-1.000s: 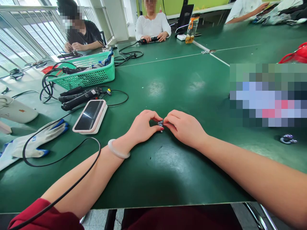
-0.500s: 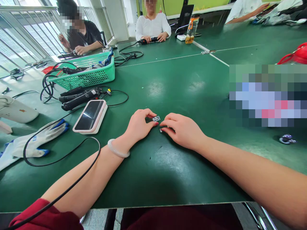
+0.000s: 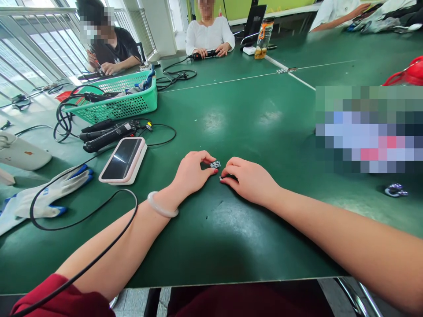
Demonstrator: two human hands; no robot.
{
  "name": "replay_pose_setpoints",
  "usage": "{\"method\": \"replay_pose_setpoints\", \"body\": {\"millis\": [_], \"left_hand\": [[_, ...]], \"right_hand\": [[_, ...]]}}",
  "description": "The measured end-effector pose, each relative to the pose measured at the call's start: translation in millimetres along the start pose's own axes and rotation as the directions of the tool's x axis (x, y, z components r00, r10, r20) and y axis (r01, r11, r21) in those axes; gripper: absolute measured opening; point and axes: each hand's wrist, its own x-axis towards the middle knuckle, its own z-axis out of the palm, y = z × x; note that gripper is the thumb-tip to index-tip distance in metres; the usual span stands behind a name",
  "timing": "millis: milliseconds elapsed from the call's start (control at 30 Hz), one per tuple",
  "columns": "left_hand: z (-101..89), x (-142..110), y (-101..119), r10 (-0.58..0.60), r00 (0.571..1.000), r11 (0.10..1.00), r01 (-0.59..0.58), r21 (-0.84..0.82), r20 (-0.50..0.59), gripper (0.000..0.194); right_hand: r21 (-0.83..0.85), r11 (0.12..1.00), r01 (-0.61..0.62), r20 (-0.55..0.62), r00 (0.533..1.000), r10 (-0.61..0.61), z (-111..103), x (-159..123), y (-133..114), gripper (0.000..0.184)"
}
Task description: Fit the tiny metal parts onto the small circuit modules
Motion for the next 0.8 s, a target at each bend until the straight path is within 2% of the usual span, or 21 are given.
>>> {"method": "replay_pose_setpoints", "body": {"millis": [167, 300, 467, 600, 800], "left_hand": [[0.0, 0.1, 0.6, -0.028, 1.000, 1.000, 0.028, -0.001, 0.004, 0.014], [0.6, 0.3, -0.2, -0.036, 0.999, 0.999, 0.036, -0.006, 0.002, 0.014], [0.8, 0.5, -0.6, -0.032, 0.999, 0.999, 0.032, -0.010, 0.002, 0.015], [0.1, 0.6, 1.5, -0.038, 0.999, 0.999, 0.038, -0.006, 0.011, 0.015], [-0.2, 0.5, 2.4, -0.025, 0.999, 1.000, 0.025, -0.005, 0.023, 0.013]], "right_hand": [[-0.116, 0.992, 0.049, 0.014, 0.999, -0.048, -0.7, 1.3, -2.2, 0.024], [-0.093, 0.994, 0.049, 0.016, 0.999, -0.048, -1.3, 0.5, -1.4, 0.024], [-0.005, 0.999, -0.039, -0.018, 0.999, 0.039, -0.6, -0.8, -1.5, 0.017], [0.026, 0.995, -0.095, 0.010, 0.995, 0.094, 0.7, 1.1, -1.8, 0.016], [-0.040, 0.999, -0.007, 0.029, 1.000, 0.008, 1.3, 0.2, -1.8, 0.018]]}}
